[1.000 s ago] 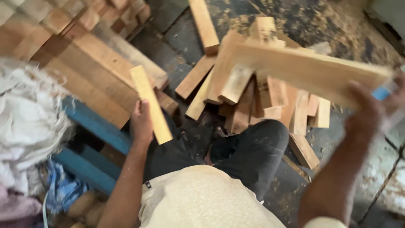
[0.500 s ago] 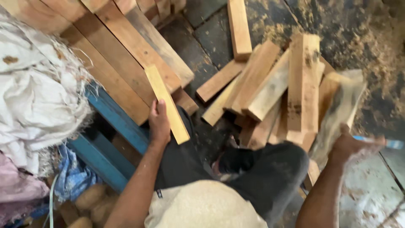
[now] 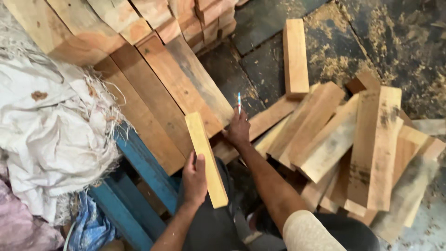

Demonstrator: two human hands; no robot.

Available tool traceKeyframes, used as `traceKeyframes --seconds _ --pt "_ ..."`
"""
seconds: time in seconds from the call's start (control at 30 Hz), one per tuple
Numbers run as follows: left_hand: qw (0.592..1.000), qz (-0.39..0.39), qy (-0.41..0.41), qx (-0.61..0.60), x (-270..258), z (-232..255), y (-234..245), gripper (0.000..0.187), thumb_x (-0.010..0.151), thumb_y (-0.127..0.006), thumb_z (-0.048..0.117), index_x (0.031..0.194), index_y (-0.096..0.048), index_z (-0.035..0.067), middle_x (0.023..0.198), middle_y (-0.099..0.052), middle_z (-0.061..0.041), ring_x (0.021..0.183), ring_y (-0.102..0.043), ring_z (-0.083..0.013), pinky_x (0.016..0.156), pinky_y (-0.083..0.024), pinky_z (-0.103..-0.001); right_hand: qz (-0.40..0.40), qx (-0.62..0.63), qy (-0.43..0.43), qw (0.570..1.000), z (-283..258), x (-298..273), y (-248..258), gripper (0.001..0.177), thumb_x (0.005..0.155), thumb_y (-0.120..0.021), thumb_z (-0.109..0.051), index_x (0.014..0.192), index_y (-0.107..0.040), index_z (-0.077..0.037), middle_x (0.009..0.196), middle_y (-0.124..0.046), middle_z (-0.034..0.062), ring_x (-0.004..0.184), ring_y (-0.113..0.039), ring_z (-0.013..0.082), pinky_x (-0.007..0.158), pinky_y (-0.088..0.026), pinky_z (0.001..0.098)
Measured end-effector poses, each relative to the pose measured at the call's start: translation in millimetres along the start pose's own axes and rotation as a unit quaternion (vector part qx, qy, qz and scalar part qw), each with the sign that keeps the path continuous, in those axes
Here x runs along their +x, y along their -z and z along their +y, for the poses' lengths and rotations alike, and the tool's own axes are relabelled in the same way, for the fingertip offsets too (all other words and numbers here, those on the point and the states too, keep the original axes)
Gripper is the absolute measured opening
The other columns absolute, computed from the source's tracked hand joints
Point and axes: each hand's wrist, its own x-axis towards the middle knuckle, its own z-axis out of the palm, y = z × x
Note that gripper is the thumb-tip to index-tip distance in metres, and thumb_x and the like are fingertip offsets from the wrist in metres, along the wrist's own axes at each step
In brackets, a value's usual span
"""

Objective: The person sits cross-legged on the floor and repeatedly picks up rectangular wooden planks from a pile. Using a blue marker, they draw lines on the surface of each plank before placing it onto a stack. The person handles the planks one at a time, marking them and stacking them in an organized manner.

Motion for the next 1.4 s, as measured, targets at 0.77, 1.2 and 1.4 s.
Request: traceKeyframes --seconds 0.77,1.2,1.4 --pt "0.994 -0.013 -0.102 -0.024 0.0 -3.4 -2.1 0.04 0.106 -0.052 0.035 0.122 -0.063 -0.001 0.099 -0.07 -0.006 0.089 -0.063 -0.0144 0.08 -0.052 -0.033 0.075 -0.021 0.05 0.996 -19.0 -95.7 286.9 0.089 0.062 -0.09 -0.039 0.131 -0.051 0.001 0.126 -0.048 0.0273 0.113 -0.055 0.0453 0.093 -0.051 0.0529" --pt "0.99 -0.066 -0.12 -0.045 -15.2 -3.1 2.3 0.037 0.106 -0.057 0.033 0.122 -0.065 0.0 0.092 -0.069 -0.001 0.078 -0.06 -0.0083 0.071 -0.05 -0.028 -0.002 -0.023 -0.056 0.998 10.8 -204.4 232.9 0.086 0.068 -0.088 -0.044 0.13 -0.051 0.003 0.126 -0.051 0.028 0.112 -0.057 0.0469 0.094 -0.05 0.052" --pt "0.974 -0.184 -0.056 -0.116 -67.3 2.2 -36.8 0.041 0.103 -0.058 0.034 0.129 -0.062 0.002 0.086 -0.064 -0.002 0.07 -0.057 -0.008 0.061 -0.048 -0.027 0.071 0.151 0.019 0.986 40.1 -231.2 219.8 0.093 0.062 -0.096 -0.034 0.135 -0.05 0.003 0.12 -0.053 0.0209 0.109 -0.057 0.0371 0.093 -0.049 0.0443"
